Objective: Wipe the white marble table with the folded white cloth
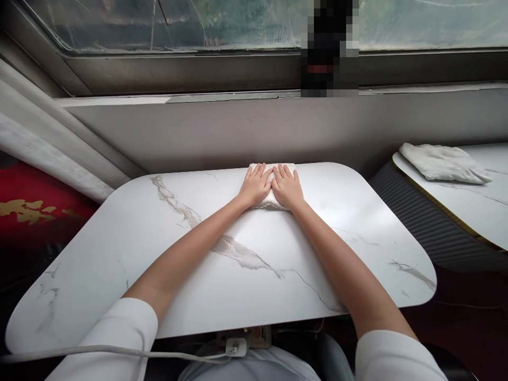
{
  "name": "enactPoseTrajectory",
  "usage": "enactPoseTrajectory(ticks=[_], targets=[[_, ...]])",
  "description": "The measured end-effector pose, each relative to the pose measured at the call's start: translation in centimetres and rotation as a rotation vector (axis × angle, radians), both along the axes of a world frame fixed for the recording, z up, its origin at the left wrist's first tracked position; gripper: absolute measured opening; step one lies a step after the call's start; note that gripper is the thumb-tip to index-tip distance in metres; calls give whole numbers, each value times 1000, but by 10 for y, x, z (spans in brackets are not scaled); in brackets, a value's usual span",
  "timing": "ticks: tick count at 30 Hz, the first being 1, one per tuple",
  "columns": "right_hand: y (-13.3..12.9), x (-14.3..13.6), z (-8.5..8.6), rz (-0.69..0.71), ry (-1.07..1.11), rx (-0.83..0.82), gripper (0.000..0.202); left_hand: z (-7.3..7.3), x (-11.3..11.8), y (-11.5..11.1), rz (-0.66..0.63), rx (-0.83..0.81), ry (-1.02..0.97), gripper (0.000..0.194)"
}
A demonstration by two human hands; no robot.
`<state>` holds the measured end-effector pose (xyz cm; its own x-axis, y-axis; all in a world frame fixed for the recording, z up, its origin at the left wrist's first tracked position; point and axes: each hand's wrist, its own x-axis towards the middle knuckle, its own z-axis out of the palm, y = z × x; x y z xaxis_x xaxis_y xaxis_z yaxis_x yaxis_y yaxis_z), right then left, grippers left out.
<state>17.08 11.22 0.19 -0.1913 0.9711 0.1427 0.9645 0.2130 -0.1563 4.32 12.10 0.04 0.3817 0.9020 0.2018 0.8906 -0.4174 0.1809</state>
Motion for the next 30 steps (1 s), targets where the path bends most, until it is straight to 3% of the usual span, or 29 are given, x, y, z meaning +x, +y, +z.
enactPoseTrajectory(ticks=[4, 12, 16, 19, 22, 26, 30], targets=[[-54, 19, 0, 92, -62, -13, 56, -1, 8, -54, -52, 23, 5, 50], [-205, 47, 3, 291, -71, 52, 60, 12, 3, -204, -304, -134, -79, 59], [-238, 58, 10, 302, -43, 2, 64, 20, 1, -231, -413, -289, -130, 64], [-228, 68, 10, 258, -52, -25, 63, 21, 11, -220, -375, -333, -145, 63], [-192, 81, 8, 225, -75, -56, 60, 18, 28, -184, -349, -300, -114, 60], [-111, 92, 7, 129, -80, -136, 58, 11, 50, -104, -285, -210, -38, 59], [-29, 87, 9, -12, -61, -114, 58, 6, 65, -21, -247, -128, 13, 57]])
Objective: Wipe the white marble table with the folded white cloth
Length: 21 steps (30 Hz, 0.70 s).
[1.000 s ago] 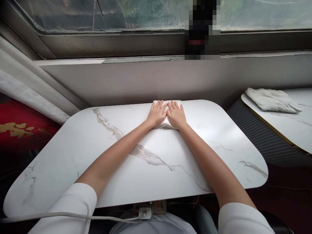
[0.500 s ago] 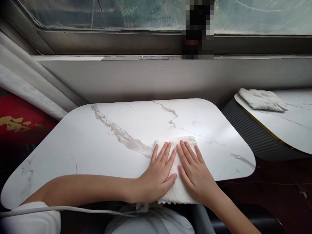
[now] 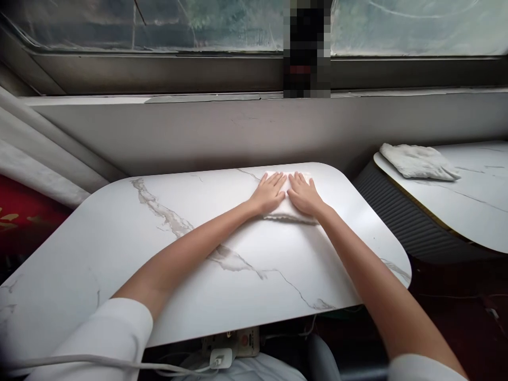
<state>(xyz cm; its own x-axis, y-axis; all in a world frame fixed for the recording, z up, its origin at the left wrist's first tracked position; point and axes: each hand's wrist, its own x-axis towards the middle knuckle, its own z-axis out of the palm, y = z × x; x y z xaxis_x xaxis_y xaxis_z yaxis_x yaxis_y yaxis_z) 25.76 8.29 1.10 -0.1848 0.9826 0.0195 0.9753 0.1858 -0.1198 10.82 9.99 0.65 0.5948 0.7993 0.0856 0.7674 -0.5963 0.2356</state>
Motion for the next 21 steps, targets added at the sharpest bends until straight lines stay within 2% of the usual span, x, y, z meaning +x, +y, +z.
enactPoseTrajectory(ticks=[2, 5, 8, 12, 15, 17, 21], targets=[[30, -2, -1, -39, 10, 55, 56, -1, 7, 29, 29, 36, 12, 57], [59, 1, -2, -54, 10, 110, 55, -2, 18, 54, 73, 65, 18, 56], [73, 10, -4, -30, 2, 112, 55, -3, 29, 63, 110, 89, 3, 55], [74, 18, -8, 13, -1, 141, 55, -6, 36, 64, 139, 127, -1, 54], [61, 24, -10, 24, -15, 156, 55, -8, 40, 54, 128, 153, 0, 53], [44, 30, -9, 20, -32, 139, 55, -8, 45, 38, 114, 162, 3, 54], [-14, 52, -7, 51, -34, 107, 55, -7, 61, -20, 89, 176, -5, 56]])
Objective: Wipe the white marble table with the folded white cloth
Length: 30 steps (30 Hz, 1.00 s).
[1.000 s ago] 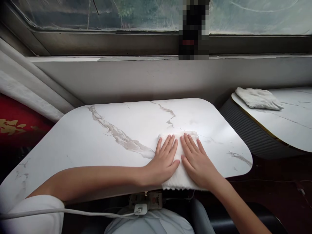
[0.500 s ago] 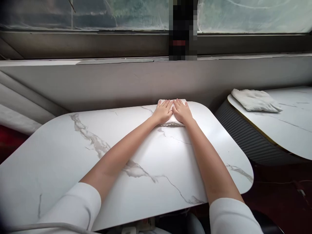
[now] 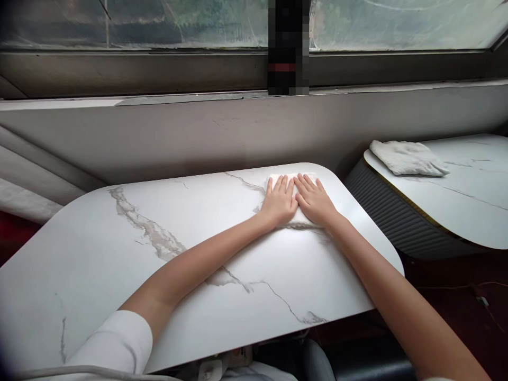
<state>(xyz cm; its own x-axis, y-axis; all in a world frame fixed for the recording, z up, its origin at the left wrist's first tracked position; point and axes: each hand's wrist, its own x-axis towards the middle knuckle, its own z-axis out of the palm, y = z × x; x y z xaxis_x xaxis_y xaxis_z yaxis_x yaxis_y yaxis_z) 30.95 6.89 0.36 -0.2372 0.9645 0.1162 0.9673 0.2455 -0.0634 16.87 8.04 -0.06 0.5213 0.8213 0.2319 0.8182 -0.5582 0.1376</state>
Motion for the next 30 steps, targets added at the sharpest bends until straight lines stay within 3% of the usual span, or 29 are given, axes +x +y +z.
enactPoseTrajectory(ticks=[5, 8, 11, 14, 16, 19, 25, 30], targets=[[-101, 19, 0, 54, 27, 47, 55, 6, 5, -94, -134, -9, -31, 59], [-157, 26, -2, 43, 31, 84, 58, 11, 5, -138, -230, -29, -15, 61], [-193, 38, -6, -13, 33, 94, 59, 14, 13, -162, -303, -21, 1, 62], [-204, 53, -11, -98, 8, 78, 57, 13, 27, -166, -330, -13, -11, 62], [-196, 62, -13, -148, -23, 59, 56, 11, 38, -158, -332, -25, -24, 61], [-163, 70, -13, -216, -61, 6, 56, 7, 51, -130, -327, -53, -38, 60], [-53, 66, -1, -245, -48, -10, 56, 2, 65, -31, -264, -94, -51, 59], [34, 53, 9, -222, -20, -30, 54, 0, 65, 44, -127, -82, -70, 56]])
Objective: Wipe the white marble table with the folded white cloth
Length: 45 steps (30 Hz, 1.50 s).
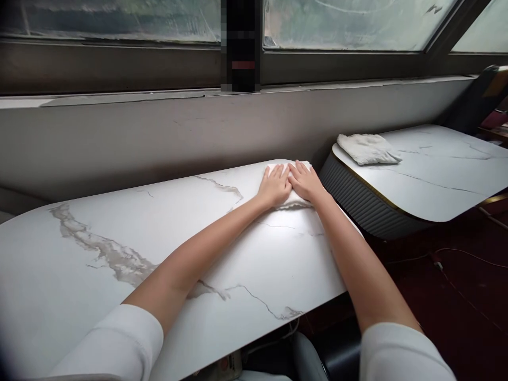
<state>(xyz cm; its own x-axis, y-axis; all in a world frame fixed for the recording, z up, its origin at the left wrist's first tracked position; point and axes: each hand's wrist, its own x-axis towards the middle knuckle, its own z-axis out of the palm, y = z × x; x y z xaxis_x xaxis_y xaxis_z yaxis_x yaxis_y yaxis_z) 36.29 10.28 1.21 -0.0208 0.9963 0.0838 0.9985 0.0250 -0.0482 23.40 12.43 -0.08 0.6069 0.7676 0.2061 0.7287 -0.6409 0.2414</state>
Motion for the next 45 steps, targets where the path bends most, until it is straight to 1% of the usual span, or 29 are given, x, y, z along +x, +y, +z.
enactPoseTrajectory(ticks=[3, 5, 7, 11, 16, 18, 20, 22, 24, 27, 29, 31, 33, 35, 37, 40, 43, 45], targets=[[33, -3, 1, 31, 29, 26, 53, 0, 1, 28, 66, -2, -2, 55], [45, -3, -1, 35, 46, 31, 53, 0, 3, 38, 92, -8, 3, 55], [50, -1, -3, 30, 62, 30, 53, 0, 4, 43, 104, -16, 11, 55], [44, 4, -6, 38, 112, 51, 52, 0, 6, 40, 101, -27, 10, 55], [19, 8, -5, 52, 94, 36, 54, -1, 5, 17, 87, -11, -12, 55], [1, 8, -6, 54, 58, 35, 53, -1, 5, 5, 80, -7, -23, 55], [-22, 7, -7, 42, 24, 56, 53, -1, 5, -10, 46, -6, -29, 55], [-52, 6, -10, 18, 1, 84, 54, -1, 2, -30, -12, 2, -27, 55], [-85, 3, -13, -13, -1, 99, 55, 0, -3, -56, -64, 20, -24, 54], [-140, -7, -16, 1, 13, 128, 55, 2, -17, -105, -102, 50, -15, 54], [-176, -18, -16, 31, 13, 151, 56, 5, -31, -139, -128, 58, -2, 55], [-208, -31, -15, 49, 1, 169, 57, 8, -46, -168, -164, 68, 11, 56], [-232, -44, -12, 60, -8, 170, 59, 11, -59, -189, -202, 94, 31, 57], [-247, -53, -8, 73, 1, 134, 58, 14, -69, -201, -257, 147, 59, 59], [-252, -59, -5, 74, 29, 80, 56, 15, -76, -204, -299, 192, 72, 59], [-240, -65, -3, 47, 64, 55, 55, 14, -82, -198, -289, 189, 48, 57], [-210, -71, -6, 39, 58, 58, 54, 10, -83, -178, -251, 141, 40, 58], [-180, -75, -7, 33, 55, 41, 55, 9, -84, -155, -194, 86, 35, 58]])
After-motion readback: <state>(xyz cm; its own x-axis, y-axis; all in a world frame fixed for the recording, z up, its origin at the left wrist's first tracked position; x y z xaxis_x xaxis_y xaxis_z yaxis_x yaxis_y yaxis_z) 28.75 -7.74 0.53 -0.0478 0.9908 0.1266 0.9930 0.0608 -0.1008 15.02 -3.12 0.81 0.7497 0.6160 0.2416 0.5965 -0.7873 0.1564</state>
